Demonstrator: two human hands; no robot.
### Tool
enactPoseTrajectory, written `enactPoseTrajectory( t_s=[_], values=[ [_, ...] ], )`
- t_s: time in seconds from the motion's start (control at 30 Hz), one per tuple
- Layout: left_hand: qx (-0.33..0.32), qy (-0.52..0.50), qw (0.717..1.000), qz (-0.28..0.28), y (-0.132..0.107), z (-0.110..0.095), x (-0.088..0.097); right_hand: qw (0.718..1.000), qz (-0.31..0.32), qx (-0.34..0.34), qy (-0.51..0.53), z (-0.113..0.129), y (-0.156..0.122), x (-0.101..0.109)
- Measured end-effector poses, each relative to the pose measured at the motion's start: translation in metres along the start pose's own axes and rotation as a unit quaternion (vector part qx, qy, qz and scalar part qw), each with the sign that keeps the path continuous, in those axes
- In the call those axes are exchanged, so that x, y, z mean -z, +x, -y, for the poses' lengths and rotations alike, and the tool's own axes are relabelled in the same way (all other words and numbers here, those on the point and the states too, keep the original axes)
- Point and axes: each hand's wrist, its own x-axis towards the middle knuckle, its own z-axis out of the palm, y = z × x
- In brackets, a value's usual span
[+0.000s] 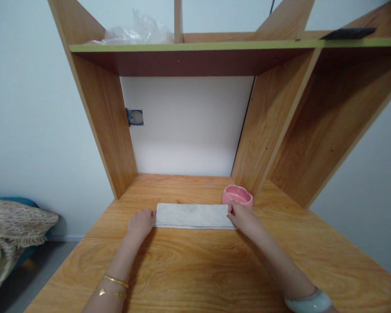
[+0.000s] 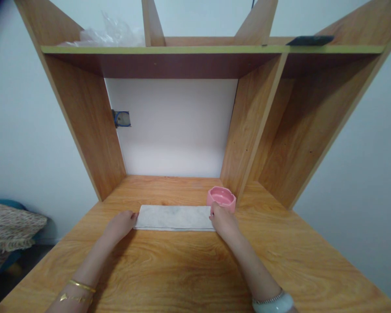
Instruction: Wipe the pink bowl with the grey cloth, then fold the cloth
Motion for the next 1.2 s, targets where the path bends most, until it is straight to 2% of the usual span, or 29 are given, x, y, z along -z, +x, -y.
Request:
enactPoseTrajectory(
  t_s=[0.2, 0.47, 0.57, 0.7, 0.8, 0.9, 1.07, 1.2],
  values=[
    [0.011, -0.014, 1.0, -0.021, 0.002, -0.001, 0.002, 0.996, 0.024, -0.052, -0.065, 0.002, -0.004, 0.018],
    [0.016, -0.04, 0.999, -0.018, 0.002, -0.006, -0.001, 0.99, 0.13, -0.04, 0.039, -0.005, -0.001, 0.009],
    [0.01, -0.052, 0.998, -0.02, 0.002, -0.008, -0.002, 0.989, 0.126, -0.041, 0.071, -0.004, -0.004, 0.013],
    [-0.031, -0.081, 0.996, -0.017, 0.001, -0.016, -0.007, 0.994, 0.079, -0.027, 0.071, 0.006, -0.002, 0.037],
    [-0.069, -0.104, 0.992, -0.014, -0.001, -0.023, -0.013, 0.999, 0.034, -0.018, 0.037, 0.025, 0.002, 0.058],
    [-0.088, -0.118, 0.989, -0.017, -0.002, -0.027, -0.016, 1.0, -0.008, -0.009, -0.005, 0.058, 0.004, 0.063],
    [-0.103, -0.129, 0.986, -0.016, -0.002, -0.027, -0.016, 0.998, 0.01, 0.054, -0.04, 0.117, 0.001, 0.034],
    [-0.1, -0.131, 0.986, -0.013, -0.002, -0.027, -0.017, 0.995, 0.037, 0.086, -0.044, 0.144, -0.001, 0.007]
  ],
)
